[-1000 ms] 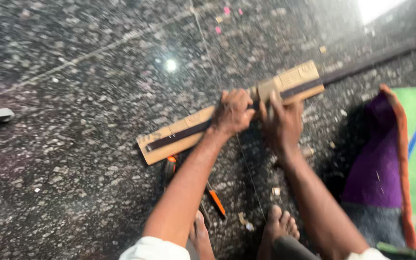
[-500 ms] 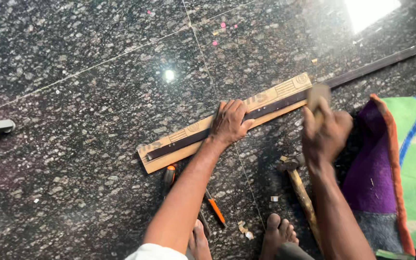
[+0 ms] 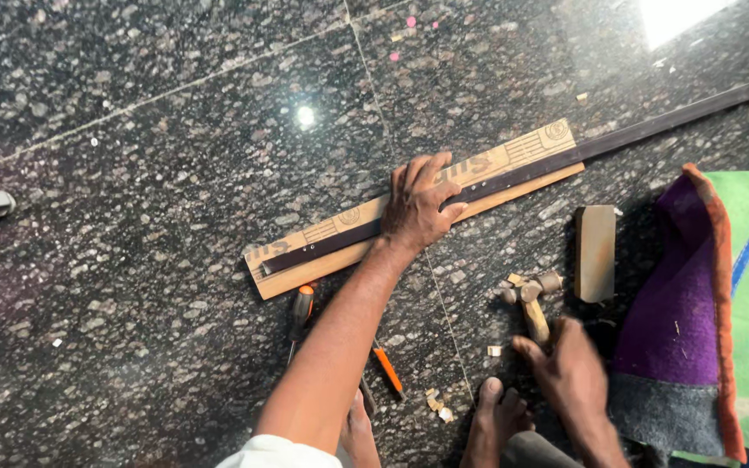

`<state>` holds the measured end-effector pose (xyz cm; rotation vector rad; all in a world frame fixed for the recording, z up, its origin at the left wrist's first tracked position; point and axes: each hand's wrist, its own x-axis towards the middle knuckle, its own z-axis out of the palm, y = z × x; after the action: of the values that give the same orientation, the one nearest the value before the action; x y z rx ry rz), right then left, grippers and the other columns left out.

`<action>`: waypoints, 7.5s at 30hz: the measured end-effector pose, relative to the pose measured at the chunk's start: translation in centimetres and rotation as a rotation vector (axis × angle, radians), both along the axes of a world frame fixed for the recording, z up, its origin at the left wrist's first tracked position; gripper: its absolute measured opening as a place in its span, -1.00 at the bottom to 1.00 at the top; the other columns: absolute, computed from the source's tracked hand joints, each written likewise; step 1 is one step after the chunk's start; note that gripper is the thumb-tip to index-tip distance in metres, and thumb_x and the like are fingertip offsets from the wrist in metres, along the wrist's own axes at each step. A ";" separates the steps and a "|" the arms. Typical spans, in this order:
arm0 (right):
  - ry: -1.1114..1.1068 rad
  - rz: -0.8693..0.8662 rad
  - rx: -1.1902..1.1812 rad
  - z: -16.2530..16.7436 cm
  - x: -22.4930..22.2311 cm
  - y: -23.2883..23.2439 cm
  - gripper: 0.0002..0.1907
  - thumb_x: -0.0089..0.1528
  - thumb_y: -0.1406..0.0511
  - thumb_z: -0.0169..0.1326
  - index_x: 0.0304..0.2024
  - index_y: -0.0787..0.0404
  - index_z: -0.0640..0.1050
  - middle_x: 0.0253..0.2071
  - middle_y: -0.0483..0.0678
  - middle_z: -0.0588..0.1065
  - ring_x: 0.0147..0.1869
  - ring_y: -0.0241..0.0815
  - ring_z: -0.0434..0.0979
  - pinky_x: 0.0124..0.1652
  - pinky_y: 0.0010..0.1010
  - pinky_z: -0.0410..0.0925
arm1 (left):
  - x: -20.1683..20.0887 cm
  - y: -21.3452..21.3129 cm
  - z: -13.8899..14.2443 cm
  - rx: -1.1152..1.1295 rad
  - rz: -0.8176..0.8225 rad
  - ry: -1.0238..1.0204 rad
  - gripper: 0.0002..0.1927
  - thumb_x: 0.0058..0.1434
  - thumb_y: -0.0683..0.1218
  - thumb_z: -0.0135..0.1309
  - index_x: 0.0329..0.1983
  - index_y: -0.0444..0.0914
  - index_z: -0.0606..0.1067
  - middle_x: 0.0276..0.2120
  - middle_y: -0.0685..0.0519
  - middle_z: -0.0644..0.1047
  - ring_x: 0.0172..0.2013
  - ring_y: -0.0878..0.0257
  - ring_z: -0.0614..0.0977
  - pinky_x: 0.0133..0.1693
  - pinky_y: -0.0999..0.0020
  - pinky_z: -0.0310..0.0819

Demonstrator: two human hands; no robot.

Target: The person sits on the floor and assembles a long black metal strip onto a wooden plank. They use pliers to bend the strip, a hammer to tap it into place, and a sanding block to smooth the wood. The person handles the metal strip, wooden plank, pliers, hammer, and sanding block throughout the process.

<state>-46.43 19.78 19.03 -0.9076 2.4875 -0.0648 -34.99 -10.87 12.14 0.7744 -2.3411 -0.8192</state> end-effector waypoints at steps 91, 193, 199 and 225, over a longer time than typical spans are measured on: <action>-1.540 -0.599 -1.367 3.9 -10.6 -11.0 -0.46 0.30 0.44 0.14 0.33 0.38 0.34 0.18 0.28 0.50 0.30 0.17 0.52 0.11 -0.21 0.49 | 2.8 1.4 9.2 -0.263 -0.183 -0.185 -0.78 0.24 -0.15 0.19 -0.13 -0.24 0.39 -0.35 -0.04 0.49 -0.38 0.16 0.52 -0.32 0.19 0.45; 0.361 0.413 -0.569 -3.4 2.8 -16.1 -0.49 0.24 0.23 0.32 0.24 -0.06 0.53 0.01 0.06 0.39 0.08 0.08 0.36 -0.12 -0.14 0.34 | 3.8 -0.3 -1.7 0.025 0.064 -0.111 -0.69 0.19 -0.05 0.36 -0.02 -0.15 0.58 -0.19 0.12 0.46 -0.15 0.11 0.44 -0.09 0.09 0.22; 0.377 0.361 -0.589 -4.2 2.3 -19.3 -0.57 0.24 0.22 0.33 0.15 -0.06 0.56 -0.02 0.05 0.39 0.06 0.06 0.36 -0.07 -0.15 0.35 | 3.8 -0.5 -1.8 -0.031 0.067 -0.017 -0.60 0.14 -0.08 0.35 0.04 -0.19 0.55 -0.18 0.07 0.45 -0.12 0.08 0.45 -0.04 0.07 0.25; 0.367 0.372 -0.810 -3.8 3.2 -21.0 -0.60 0.28 0.27 0.29 0.17 -0.02 0.57 -0.04 0.08 0.48 0.00 0.14 0.42 -0.12 -0.08 0.38 | 4.0 -0.4 -0.9 0.112 0.048 -0.028 -0.79 0.07 -0.18 0.22 -0.22 -0.20 0.50 -0.22 -0.04 0.49 -0.05 -0.06 0.49 -0.02 -0.08 0.26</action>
<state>-43.27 -1.23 15.20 -1.8309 2.5705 -0.8987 -30.95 -11.31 11.27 0.8905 -2.3072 -0.9309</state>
